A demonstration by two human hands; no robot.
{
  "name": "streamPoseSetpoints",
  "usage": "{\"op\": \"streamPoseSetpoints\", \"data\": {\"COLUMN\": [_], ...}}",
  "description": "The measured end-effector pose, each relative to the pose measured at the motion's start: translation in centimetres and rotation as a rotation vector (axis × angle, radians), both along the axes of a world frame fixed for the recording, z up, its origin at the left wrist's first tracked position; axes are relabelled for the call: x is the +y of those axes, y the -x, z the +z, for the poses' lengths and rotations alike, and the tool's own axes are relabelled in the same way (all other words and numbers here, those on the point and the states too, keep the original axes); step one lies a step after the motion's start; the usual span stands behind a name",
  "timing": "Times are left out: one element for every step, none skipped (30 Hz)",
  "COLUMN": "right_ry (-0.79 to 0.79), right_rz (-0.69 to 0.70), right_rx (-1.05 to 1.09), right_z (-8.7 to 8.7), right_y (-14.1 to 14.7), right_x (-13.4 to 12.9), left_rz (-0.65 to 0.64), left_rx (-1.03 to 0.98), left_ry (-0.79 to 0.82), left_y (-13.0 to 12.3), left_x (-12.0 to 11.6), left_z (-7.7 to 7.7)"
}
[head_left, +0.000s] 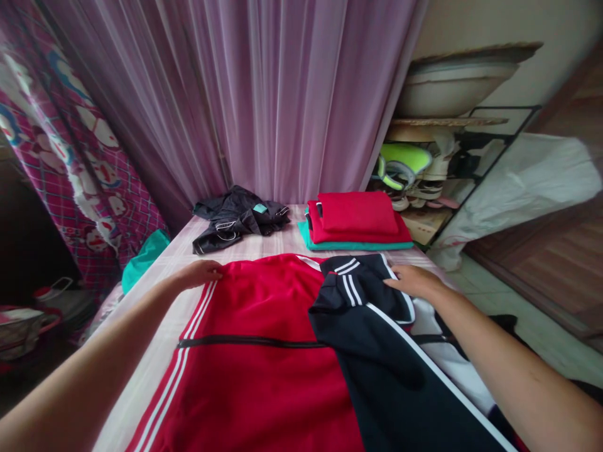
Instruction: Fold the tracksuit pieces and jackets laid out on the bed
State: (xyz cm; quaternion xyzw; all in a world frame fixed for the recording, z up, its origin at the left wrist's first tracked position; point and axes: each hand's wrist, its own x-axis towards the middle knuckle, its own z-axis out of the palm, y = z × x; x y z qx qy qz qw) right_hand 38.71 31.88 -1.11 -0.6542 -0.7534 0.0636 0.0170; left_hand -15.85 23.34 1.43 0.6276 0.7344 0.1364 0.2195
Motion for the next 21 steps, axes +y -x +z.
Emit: {"op": "streamPoseSetpoints", "data": {"right_ry": [0.01,0.008,-0.028,-0.108,-0.187,-0.243,-0.263,-0.244,-0.201,-0.156,-0.124,-0.103,-0.097,-0.107,-0.131,-0.167,-0.212,-0.26,-0.303,-0.329,-0.338], "right_rz": [0.009,0.023,0.033,0.026,-0.003,-0.041,-0.082,-0.113,-0.133,-0.141,-0.143,-0.15,-0.163,-0.169,-0.163,-0.143,-0.112,-0.074,-0.036,-0.004,0.017], "right_rx": [-0.067,-0.13,-0.175,-0.186,-0.183,-0.172,-0.161,-0.156,-0.154,-0.152,-0.148,-0.143,-0.139,-0.139,-0.145,-0.151,-0.152,-0.142,-0.122,-0.096,-0.071], "right_z": [0.4,1.0,1.6,2.1,2.4,2.5,2.4,2.0,1.6,1.0,0.5,0.1,-0.2,-0.3,-0.2,0.0,0.3,0.6,0.9,1.1,1.2], "right_y": [0.2,0.3,0.5,0.6,0.6,0.7,0.7,0.8,0.9,1.1,1.3,1.4,1.6,1.7,1.8,1.8,1.8,1.8,1.8,1.9,2.0], "right_x": [-0.3,-0.6,-0.7,-0.7,-0.6,-0.4,-0.1,0.3,0.8,1.2,1.6,1.9,2.0,2.0,1.7,1.3,0.7,-0.1,-1.0,-2.1,-3.2], "left_rz": [-0.006,-0.003,0.01,0.032,0.059,0.085,0.113,0.149,0.195,0.243,0.298,0.336,0.347,0.361,0.375,0.397,0.425,0.445,0.453,0.447,0.432], "left_rx": [-0.062,-0.161,-0.292,-0.438,-0.575,-0.678,-0.732,-0.729,-0.663,-0.546,-0.373,-0.184,-0.029,0.072,0.116,0.101,0.032,-0.066,-0.17,-0.265,-0.34], "left_ry": [0.03,0.057,0.076,0.079,0.062,0.028,-0.019,-0.076,-0.135,-0.188,-0.235,-0.262,-0.269,-0.262,-0.246,-0.23,-0.217,-0.204,-0.193,-0.179,-0.162], "left_y": [0.3,0.7,1.1,1.3,1.5,1.5,1.3,1.0,0.6,0.1,-0.5,-1.0,-1.4,-1.8,-2.0,-2.0,-2.0,-1.7,-1.4,-1.1,-0.8], "left_x": [0.0,-0.1,-0.4,-0.7,-1.0,-1.2,-1.2,-1.1,-0.8,-0.3,0.2,0.7,1.1,1.4,1.5,1.5,1.2,0.7,0.1,-0.6,-1.5], "left_z": [0.3,0.7,1.0,1.3,1.6,1.7,1.7,1.5,1.1,0.6,0.0,-0.7,-1.3,-1.9,-2.5,-2.9,-3.2,-3.4,-3.5,-3.5,-3.4]}}
